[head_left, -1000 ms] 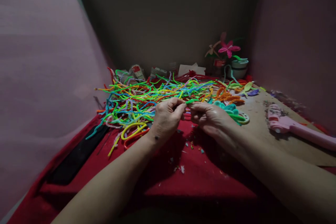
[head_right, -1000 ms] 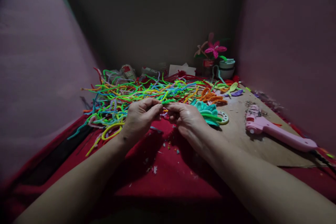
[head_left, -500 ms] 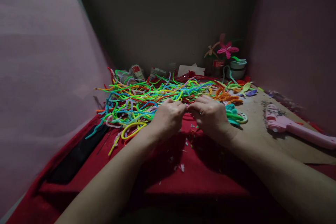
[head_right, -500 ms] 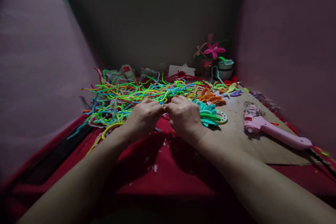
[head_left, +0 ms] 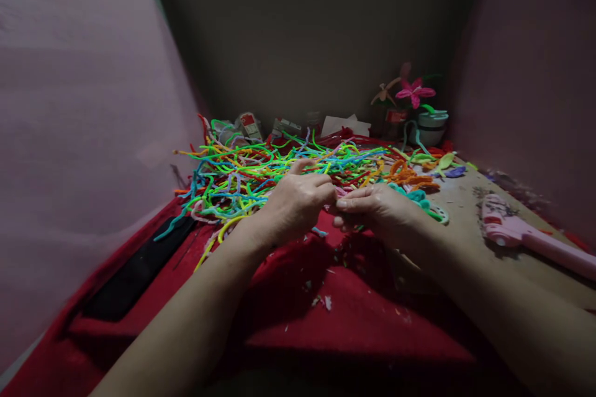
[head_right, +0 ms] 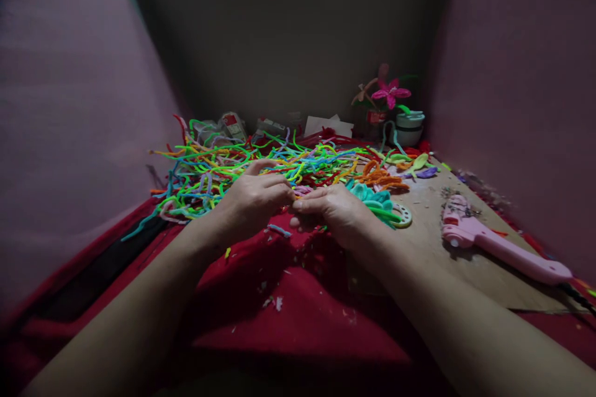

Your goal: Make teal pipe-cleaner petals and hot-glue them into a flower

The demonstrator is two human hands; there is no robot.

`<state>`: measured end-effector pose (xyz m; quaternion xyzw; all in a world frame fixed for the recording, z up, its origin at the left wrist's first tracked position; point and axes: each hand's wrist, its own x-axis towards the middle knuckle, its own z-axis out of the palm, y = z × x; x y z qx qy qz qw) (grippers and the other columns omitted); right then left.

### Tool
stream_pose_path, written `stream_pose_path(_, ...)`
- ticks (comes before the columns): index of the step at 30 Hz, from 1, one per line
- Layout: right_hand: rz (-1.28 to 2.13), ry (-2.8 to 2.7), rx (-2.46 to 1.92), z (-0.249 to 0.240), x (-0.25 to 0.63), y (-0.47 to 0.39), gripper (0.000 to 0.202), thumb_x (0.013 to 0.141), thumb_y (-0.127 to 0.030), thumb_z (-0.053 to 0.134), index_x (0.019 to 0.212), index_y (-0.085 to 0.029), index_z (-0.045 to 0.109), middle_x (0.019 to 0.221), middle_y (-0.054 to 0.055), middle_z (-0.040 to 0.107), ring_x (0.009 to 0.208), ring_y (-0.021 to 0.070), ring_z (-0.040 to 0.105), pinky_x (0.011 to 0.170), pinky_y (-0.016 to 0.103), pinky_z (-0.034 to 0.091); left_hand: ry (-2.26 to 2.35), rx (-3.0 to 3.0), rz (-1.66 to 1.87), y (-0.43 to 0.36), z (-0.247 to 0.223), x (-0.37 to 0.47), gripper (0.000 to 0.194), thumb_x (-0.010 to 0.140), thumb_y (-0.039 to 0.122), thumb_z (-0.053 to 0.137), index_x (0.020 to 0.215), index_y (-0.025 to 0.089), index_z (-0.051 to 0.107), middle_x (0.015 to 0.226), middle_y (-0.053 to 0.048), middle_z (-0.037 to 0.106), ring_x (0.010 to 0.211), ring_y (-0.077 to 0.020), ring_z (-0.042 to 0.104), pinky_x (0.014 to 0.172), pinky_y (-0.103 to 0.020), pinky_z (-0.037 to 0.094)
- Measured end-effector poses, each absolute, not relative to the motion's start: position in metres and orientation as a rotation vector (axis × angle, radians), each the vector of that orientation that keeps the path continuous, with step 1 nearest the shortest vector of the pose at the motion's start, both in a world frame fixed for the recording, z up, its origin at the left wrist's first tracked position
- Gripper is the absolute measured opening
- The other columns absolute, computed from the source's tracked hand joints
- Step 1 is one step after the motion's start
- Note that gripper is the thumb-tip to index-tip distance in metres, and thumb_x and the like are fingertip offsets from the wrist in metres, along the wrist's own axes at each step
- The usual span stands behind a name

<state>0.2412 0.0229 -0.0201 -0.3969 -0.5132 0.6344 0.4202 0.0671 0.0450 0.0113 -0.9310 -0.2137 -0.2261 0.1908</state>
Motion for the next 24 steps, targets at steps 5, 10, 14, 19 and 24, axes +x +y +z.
stream_pose_path(5,1.326,-1.124,-0.949,-0.018,0.235,0.023,0.015,0.062,-0.026,0.068,0.065,-0.011,0.068,0.055,0.005,0.064,0.052,0.0121,0.056,0.056,0.025,0.044,-1.047,-2.308,-1.339,0.035,0.016,0.075,0.017,0.078,0.03,0.053,0.072,0.016,0.06,0.078,-0.006,0.061,0.077,-0.0176,0.052,0.075,-0.033,0.038)
stream_pose_path(10,1.274,-1.141,-0.902,-0.018,0.231,0.019,0.015,0.066,-0.028,0.064,0.062,-0.013,0.067,0.054,0.003,0.063,0.05,0.0099,0.053,0.056,0.024,0.041,-1.86,-2.997,-1.656,0.038,0.004,0.084,0.035,0.074,0.045,0.053,0.062,0.013,0.059,0.051,-0.001,0.052,0.046,-0.0095,0.044,0.047,-0.024,0.034)
stream_pose_path(14,1.253,-1.311,-0.968,-0.02,0.229,0.014,0.019,0.068,-0.027,0.059,0.057,-0.012,0.065,0.056,0.003,0.063,0.054,0.0105,0.052,0.058,0.025,0.04,-1.987,-2.973,-2.092,0.044,-0.006,0.086,0.032,0.066,0.04,0.064,0.053,0.011,0.058,0.046,-0.001,0.051,0.043,-0.0082,0.044,0.045,-0.023,0.033)
stream_pose_path(19,1.216,-1.435,-1.02,-0.017,0.231,0.014,0.02,0.068,-0.026,0.057,0.056,-0.013,0.064,0.055,0.002,0.061,0.054,0.0109,0.051,0.057,0.025,0.038,-1.911,-3.133,-2.221,0.044,-0.006,0.084,0.02,0.061,0.029,0.069,0.058,0.011,0.062,0.05,0.0,0.053,0.045,-0.0069,0.044,0.046,-0.022,0.033)
stream_pose_path(24,1.158,-1.472,-1.079,-0.013,0.229,0.011,0.02,0.069,-0.024,0.055,0.053,-0.013,0.062,0.052,0.001,0.058,0.051,0.0099,0.048,0.056,0.025,0.037,-1.84,-3.08,-2.531,0.047,-0.003,0.081,0.017,0.063,0.027,0.069,0.07,0.013,0.061,0.056,0.002,0.054,0.044,-0.0047,0.042,0.045,-0.02,0.031)
